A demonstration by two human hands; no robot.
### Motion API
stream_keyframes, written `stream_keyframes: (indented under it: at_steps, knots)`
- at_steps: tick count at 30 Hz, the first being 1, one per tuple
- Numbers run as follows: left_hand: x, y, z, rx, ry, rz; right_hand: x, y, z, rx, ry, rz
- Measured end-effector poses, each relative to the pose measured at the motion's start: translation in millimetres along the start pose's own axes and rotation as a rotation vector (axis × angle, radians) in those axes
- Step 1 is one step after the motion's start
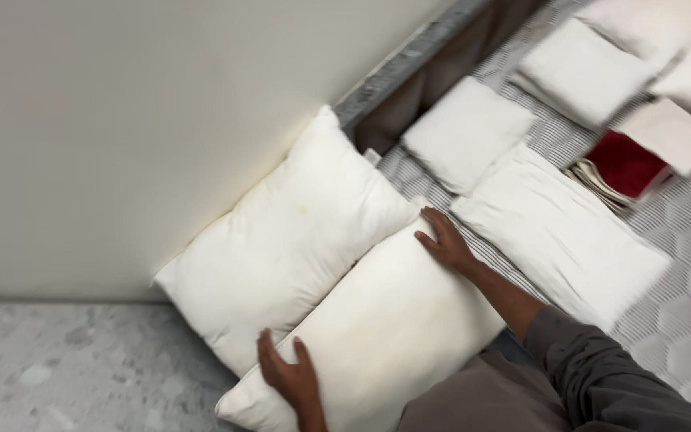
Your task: The person picks up several white pillows from a bed and stacks them against a wall. The person handles the pillows one by one, lifting them from the mattress and placing them in a vertical pile.
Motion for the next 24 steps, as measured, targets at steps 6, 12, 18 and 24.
stream_keyframes:
  at_steps: [6,12,18,24]
  knots:
    - [-19.2,42.7,25.5,0.154,0.079,-0.265,-70.2,-11.4,89.6,-0.049,0.195,0.088]
    - [-7.5,41.5,27.2,0.140,0.090,-0.191,-130.4,-7.9,168.6,0.131,0.389,-0.003]
    - [-17.8,40.3,38.7,0.109,0.156,-0.152,-217.4,8.9,209.3,0.324,0.404,-0.018]
    - [-42.0,53.4,83.4,0.173,0.203,-0.200,-265.7,17.0,238.2,0.362,0.355,-0.079]
Point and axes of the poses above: each hand's wrist, its own z-axis away from the middle knuckle, its own y-axis out of the palm, x = y × z, the point moved 2 cm from there along -z, towards the middle knuckle, and after that the axes turned 10 degrees about x, right-handed, at the moved point
